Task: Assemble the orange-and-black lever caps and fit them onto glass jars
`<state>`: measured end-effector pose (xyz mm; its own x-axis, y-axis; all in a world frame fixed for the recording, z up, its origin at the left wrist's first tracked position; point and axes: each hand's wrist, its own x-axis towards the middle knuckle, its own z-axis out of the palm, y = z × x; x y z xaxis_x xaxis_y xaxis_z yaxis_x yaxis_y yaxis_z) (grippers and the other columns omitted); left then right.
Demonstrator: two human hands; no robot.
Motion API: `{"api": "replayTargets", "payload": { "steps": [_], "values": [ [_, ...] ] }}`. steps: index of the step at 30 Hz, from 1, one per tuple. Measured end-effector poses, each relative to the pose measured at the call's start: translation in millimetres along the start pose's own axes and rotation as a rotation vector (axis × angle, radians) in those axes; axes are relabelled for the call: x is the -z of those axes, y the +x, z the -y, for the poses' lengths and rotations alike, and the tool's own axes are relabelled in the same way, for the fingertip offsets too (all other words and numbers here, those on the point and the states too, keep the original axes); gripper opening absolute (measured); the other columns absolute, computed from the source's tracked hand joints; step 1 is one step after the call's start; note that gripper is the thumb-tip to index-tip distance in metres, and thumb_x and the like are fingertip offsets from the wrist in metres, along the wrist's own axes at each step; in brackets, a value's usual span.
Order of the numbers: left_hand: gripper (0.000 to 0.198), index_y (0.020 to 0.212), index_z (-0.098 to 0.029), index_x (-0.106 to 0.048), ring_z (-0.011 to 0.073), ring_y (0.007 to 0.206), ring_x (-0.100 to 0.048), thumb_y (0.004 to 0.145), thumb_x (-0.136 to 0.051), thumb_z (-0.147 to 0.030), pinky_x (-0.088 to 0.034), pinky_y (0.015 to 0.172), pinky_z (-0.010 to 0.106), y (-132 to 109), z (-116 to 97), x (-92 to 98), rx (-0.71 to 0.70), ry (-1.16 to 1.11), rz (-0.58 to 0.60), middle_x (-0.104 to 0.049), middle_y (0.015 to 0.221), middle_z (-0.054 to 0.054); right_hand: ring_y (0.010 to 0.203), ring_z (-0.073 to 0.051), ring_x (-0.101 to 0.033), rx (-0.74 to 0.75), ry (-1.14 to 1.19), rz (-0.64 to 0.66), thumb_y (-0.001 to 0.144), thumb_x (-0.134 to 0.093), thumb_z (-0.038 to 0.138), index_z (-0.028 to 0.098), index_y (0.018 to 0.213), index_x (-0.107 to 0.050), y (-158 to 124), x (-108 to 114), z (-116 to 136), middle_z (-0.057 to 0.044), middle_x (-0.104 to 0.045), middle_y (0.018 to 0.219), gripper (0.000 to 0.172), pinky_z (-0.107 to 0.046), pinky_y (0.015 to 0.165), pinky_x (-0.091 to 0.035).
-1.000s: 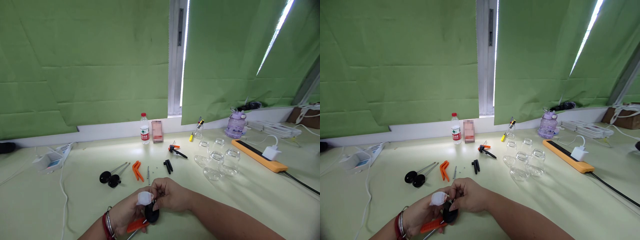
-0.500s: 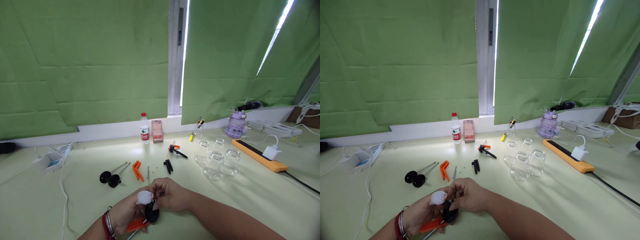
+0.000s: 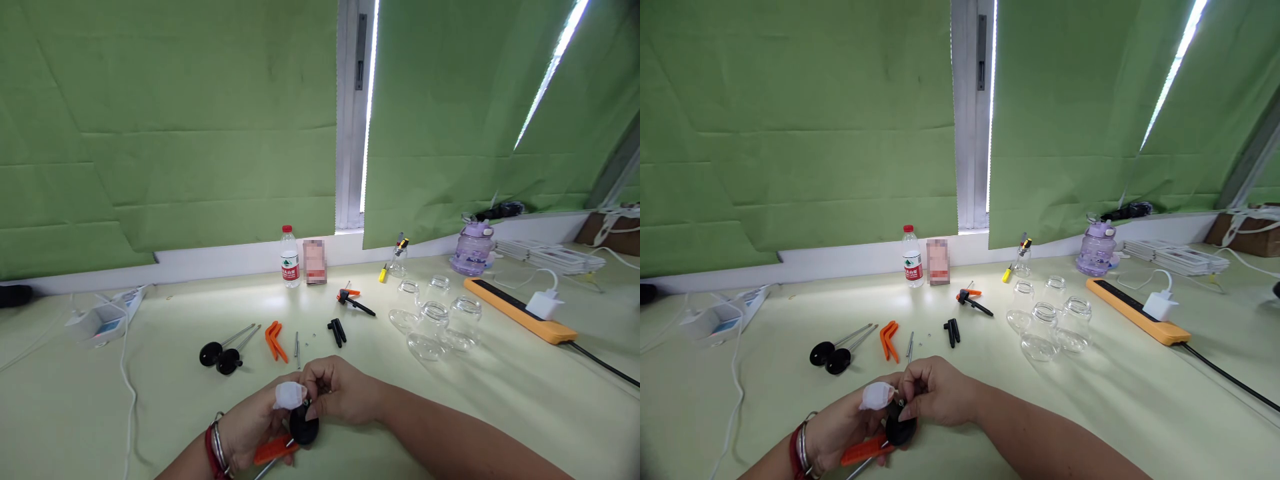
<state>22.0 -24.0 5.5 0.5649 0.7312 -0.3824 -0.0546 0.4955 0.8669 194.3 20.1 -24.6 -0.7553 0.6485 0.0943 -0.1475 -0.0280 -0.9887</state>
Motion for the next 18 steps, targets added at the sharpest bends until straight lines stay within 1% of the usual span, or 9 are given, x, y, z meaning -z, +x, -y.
{"api": "replayTargets", "payload": {
  "steps": [12,15,18],
  "values": [
    [0.033,0.092,-0.019,-0.053,0.0171,0.06,-0.06,0.067,-0.057,-0.04,-0.043,0.042,0.021,0.5,1.7,2.1,0.001,0.017,-0.014,-0.059,0.074,0.004,0.062,-0.008,-0.052,-0.023,-0.014,0.016,0.054,-0.081,0.027,0.014,0.074,-0.055,0.8,2.5,-2.7,0.003,-0.057,0.069,0.035,-0.021,0.06,-0.041],
    [0.036,0.093,-0.019,-0.053,0.017,0.06,-0.059,0.066,-0.057,-0.042,-0.043,0.042,0.022,0.3,0.8,1.2,0.004,0.021,-0.017,-0.06,0.074,0.004,0.062,-0.008,-0.053,-0.033,0.006,0.03,0.054,-0.081,0.026,0.013,0.075,-0.055,1.2,2.9,-5.5,0.003,-0.058,0.071,0.036,-0.022,0.061,-0.042],
    [0.04,0.094,-0.018,-0.053,0.0166,0.059,-0.059,0.064,-0.058,-0.045,-0.042,0.042,0.021,-0.3,-0.8,-0.9,0.02,0.014,-0.035,-0.059,0.073,0.004,0.06,-0.007,-0.052,-0.029,-0.007,0.032,0.055,-0.081,0.026,0.014,0.077,-0.055,1.7,4.1,-8.8,0.004,-0.056,0.067,0.036,-0.022,0.06,-0.041]
  ]
}}
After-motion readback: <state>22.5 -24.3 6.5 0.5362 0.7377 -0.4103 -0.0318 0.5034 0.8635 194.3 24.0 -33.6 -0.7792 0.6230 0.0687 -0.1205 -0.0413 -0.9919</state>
